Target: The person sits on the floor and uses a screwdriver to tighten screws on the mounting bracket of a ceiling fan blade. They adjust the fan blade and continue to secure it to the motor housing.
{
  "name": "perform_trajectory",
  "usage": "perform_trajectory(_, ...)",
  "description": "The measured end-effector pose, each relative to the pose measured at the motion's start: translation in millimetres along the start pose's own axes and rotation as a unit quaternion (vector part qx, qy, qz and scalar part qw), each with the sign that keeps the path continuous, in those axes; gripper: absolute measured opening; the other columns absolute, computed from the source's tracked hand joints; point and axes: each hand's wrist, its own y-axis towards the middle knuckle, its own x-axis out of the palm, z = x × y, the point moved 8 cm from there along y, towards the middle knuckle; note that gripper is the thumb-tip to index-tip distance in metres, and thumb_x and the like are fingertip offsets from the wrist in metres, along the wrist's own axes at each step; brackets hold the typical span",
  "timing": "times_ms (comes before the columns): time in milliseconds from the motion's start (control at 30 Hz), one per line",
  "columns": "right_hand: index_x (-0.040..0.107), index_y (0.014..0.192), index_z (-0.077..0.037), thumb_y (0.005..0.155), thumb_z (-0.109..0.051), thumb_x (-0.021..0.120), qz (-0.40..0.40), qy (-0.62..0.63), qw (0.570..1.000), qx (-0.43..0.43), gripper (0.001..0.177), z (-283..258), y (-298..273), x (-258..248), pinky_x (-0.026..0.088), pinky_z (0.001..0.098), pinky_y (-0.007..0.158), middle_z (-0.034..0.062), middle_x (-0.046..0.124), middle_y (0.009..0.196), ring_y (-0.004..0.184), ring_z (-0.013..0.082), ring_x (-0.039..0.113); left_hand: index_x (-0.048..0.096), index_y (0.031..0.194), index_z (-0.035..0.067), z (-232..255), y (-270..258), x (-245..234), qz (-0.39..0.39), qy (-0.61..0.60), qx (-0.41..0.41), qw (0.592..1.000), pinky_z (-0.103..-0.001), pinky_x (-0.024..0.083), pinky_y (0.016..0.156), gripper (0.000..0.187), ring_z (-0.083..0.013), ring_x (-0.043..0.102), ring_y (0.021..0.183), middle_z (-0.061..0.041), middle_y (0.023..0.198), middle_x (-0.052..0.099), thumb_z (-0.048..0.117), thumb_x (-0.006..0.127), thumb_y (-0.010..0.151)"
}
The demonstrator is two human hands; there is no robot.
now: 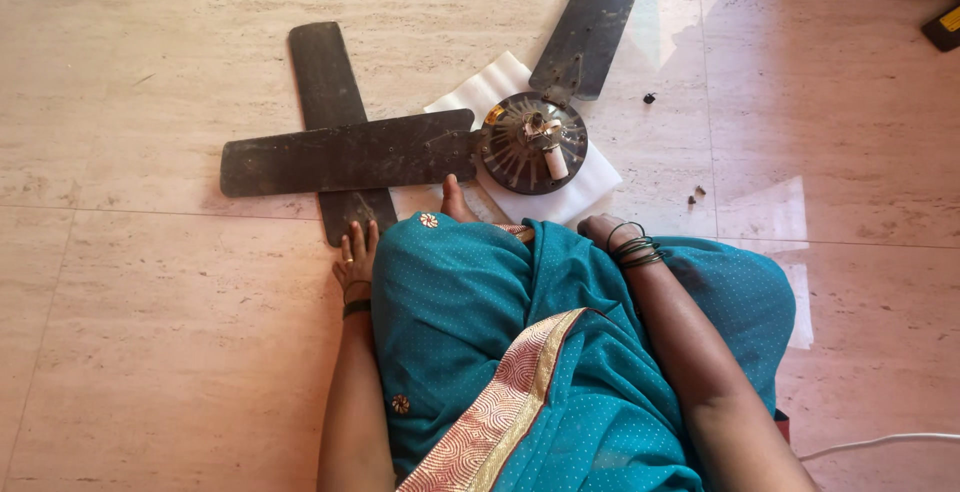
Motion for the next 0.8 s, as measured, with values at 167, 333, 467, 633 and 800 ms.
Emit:
perform_trajectory(167, 0.077, 0.108, -0.018, 0.088, -0.032, 0.065, 0.009, -0.002, 1.000, -0.002, 0.028, -1, 2, 0, 0.056, 0.0461, 0.093, 0.0162, 0.074, 0.114, 0.111, 0.0355, 0.069, 0.019, 0.164, 0.033, 3, -51, 6, 0.190, 0.038, 0.055, 0.979, -0.052, 0.045, 0.108, 0.068, -0.0350, 0.043, 0.146, -0.007, 0.171, 0.028, 0.036, 0.045, 0.101)
perform_trajectory(333, 0.076, 0.107, -0.016, 0.089, -0.029, 0.065, 0.037, 0.011, 0.999, -0.011, 0.025, -8, -10, -12, 0.056, 0.0462, 0.092, 0.0163, 0.074, 0.113, 0.110, 0.0356, 0.069, 0.036, 0.151, 0.025, -24, -112, 21, 0.169, -0.161, 0.031, 0.972, -0.049, 0.051, 0.102, 0.054, -0.0371, 0.054, 0.132, -0.014, 0.151, 0.046, 0.038, 0.051, 0.101)
perform_trajectory(467, 0.070, 0.113, -0.015, 0.091, -0.024, 0.065, 0.156, 0.001, 0.984, -0.091, 0.025, -40, -28, -43, 0.057, 0.0469, 0.085, 0.0137, 0.072, 0.114, 0.103, 0.0358, 0.070, 0.051, 0.138, 0.021, -39, -152, 22, 0.163, -0.239, 0.035, 0.956, -0.046, 0.054, 0.098, 0.042, -0.0353, 0.061, 0.123, -0.013, 0.137, 0.057, 0.040, 0.056, 0.100)
perform_trajectory(633, 0.063, 0.121, -0.017, 0.099, -0.026, 0.061, 0.301, -0.057, 0.930, -0.202, 0.024, -85, -52, -64, 0.059, 0.0423, 0.070, 0.0080, 0.070, 0.104, 0.087, 0.0295, 0.074, 0.069, 0.120, 0.016, -64, -169, 15, 0.196, -0.299, -0.069, 0.932, -0.044, 0.057, 0.093, 0.035, -0.0330, 0.069, 0.112, -0.013, 0.120, 0.072, 0.043, 0.062, 0.099)
perform_trajectory(800, 0.060, 0.131, -0.016, 0.096, -0.026, 0.063, 0.417, -0.118, 0.871, -0.230, 0.037, -105, -64, -79, 0.057, 0.0353, 0.055, 0.0087, 0.069, 0.098, 0.078, 0.0258, 0.074, 0.059, 0.130, 0.015, -76, -163, 16, 0.076, -0.342, -0.252, 0.902, -0.047, 0.055, 0.095, 0.060, -0.0384, 0.069, 0.112, -0.018, 0.113, 0.073, 0.051, 0.073, 0.085)
